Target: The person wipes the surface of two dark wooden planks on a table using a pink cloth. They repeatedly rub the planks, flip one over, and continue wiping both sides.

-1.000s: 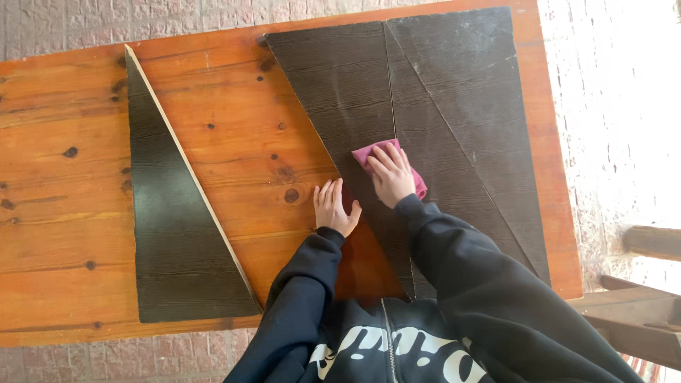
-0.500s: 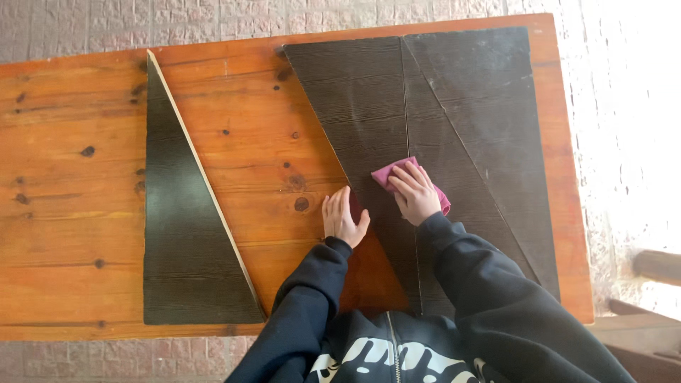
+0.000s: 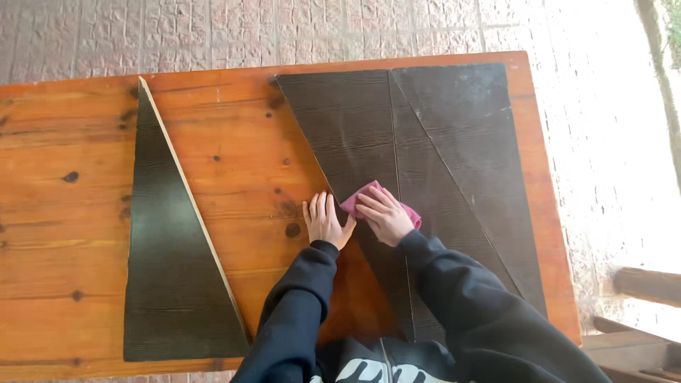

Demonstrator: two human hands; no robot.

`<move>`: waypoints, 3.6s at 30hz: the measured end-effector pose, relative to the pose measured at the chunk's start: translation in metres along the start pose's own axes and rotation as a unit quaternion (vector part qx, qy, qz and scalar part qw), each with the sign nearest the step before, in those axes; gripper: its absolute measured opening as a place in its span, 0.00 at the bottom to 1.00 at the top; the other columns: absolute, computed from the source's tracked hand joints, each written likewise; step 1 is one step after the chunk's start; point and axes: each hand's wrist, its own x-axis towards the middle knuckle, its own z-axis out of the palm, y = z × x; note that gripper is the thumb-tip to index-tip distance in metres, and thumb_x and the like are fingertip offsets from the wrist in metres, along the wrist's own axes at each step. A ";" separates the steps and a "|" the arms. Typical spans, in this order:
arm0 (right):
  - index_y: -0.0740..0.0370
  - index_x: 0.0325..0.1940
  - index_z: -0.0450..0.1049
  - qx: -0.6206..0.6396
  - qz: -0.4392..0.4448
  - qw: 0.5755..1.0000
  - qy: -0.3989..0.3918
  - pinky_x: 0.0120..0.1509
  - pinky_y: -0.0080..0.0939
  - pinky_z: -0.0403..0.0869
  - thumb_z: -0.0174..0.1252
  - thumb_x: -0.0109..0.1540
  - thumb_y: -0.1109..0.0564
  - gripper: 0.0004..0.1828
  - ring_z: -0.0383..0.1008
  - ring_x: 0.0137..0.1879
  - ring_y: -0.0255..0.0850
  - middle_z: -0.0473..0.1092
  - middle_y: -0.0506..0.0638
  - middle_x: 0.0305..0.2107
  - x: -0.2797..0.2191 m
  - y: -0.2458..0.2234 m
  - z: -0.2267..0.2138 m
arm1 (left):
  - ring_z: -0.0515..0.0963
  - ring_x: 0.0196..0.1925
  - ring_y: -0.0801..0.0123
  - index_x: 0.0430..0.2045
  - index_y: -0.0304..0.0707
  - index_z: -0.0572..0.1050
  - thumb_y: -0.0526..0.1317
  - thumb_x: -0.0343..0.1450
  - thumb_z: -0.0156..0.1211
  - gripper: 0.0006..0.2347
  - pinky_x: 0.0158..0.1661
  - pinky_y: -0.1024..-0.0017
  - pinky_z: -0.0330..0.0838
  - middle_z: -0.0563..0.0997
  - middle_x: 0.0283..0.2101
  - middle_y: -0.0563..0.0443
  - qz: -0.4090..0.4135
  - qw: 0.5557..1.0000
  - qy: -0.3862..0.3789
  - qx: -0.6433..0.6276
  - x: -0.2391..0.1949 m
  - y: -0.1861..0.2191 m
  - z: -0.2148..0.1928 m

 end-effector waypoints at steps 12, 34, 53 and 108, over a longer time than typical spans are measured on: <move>0.44 0.58 0.77 -0.045 0.056 0.997 0.018 0.77 0.55 0.60 0.60 0.58 0.52 0.23 0.63 0.73 0.49 0.70 0.42 0.64 0.027 0.033 0.019 | 0.65 0.68 0.51 0.54 0.33 0.71 0.59 0.60 0.56 0.33 0.69 0.43 0.45 0.70 0.60 0.39 -0.013 1.000 -0.005 -0.015 0.003 0.001 -0.002; 0.43 0.55 0.79 -0.022 0.024 0.998 0.054 0.75 0.56 0.62 0.59 0.56 0.53 0.22 0.66 0.71 0.49 0.72 0.41 0.60 0.042 -0.020 0.048 | 0.63 0.70 0.57 0.60 0.39 0.66 0.54 0.65 0.54 0.29 0.72 0.48 0.41 0.70 0.60 0.47 -0.044 0.996 -0.007 -0.081 -0.006 -0.018 0.021; 0.42 0.55 0.79 -0.036 0.038 0.997 0.050 0.74 0.57 0.62 0.58 0.58 0.54 0.20 0.66 0.71 0.51 0.72 0.43 0.60 0.047 -0.048 0.046 | 0.74 0.60 0.54 0.50 0.39 0.69 0.41 0.68 0.53 0.16 0.66 0.51 0.58 0.75 0.49 0.46 -0.049 0.986 0.108 -0.115 -0.001 -0.019 0.022; 0.47 0.57 0.77 -0.077 0.008 0.995 0.057 0.74 0.55 0.62 0.59 0.59 0.54 0.21 0.66 0.71 0.53 0.71 0.46 0.60 0.101 0.021 0.060 | 0.60 0.73 0.55 0.58 0.38 0.68 0.52 0.64 0.49 0.28 0.71 0.44 0.43 0.65 0.66 0.44 -0.032 0.999 -0.007 0.028 0.049 -0.027 0.019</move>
